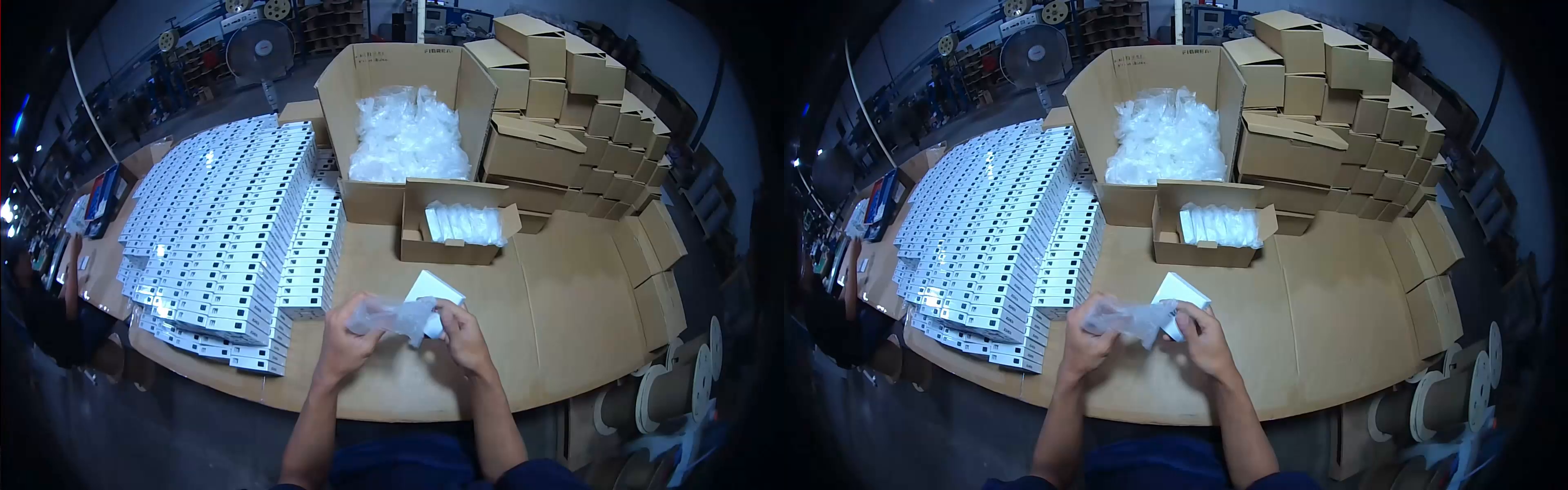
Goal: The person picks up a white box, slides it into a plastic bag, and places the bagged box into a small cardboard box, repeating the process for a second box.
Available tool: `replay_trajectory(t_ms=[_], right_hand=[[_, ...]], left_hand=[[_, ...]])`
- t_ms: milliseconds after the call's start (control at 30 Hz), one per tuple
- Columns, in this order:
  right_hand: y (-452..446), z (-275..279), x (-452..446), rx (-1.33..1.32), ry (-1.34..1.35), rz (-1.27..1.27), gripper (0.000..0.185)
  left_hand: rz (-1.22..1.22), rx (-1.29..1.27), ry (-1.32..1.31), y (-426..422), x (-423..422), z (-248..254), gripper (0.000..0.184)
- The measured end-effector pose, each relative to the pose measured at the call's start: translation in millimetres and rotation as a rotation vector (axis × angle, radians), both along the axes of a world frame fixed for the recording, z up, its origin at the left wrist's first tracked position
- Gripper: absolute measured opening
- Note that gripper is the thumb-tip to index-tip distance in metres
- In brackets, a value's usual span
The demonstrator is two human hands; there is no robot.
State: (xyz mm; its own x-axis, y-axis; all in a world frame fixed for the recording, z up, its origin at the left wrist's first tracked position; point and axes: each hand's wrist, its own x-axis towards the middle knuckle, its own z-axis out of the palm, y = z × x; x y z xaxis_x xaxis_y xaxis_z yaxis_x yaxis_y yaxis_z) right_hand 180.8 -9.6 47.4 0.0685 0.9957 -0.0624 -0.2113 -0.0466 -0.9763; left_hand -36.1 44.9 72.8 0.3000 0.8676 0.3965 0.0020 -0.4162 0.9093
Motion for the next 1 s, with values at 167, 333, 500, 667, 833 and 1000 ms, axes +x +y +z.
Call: replay_trajectory(t_ms=[167, 333, 500, 667, 833, 1000], right_hand=[[-16, -3, -10, 0.206, -0.412, -0.09, 0.046], [-17, -11, -21, 0.139, -0.28, -0.171, 0.021], [-27, -28, -35, 0.052, -0.09, -0.256, 0.032], [-32, -13, -28, 0.048, -0.428, -0.261, 0.027], [-31, -7, -30, 0.109, -0.462, -0.213, 0.019], [-35, 9, -21, 0.287, -0.613, -0.103, 0.015]], left_hand=[[0.051, -0.326, -0.096, -24, 21, -11, 0.028], [0.045, -0.476, -0.488, -28, 29, -33, 0.025], [0.105, -0.554, -0.797, -22, 23, -35, 0.019], [0.576, 0.368, 0.157, -30, 2, -9, 0.043], [0.08, 0.549, 0.495, -16, 9, 27, 0.022], [-0.048, 0.316, 0.563, -5, 11, 24, 0.016]])
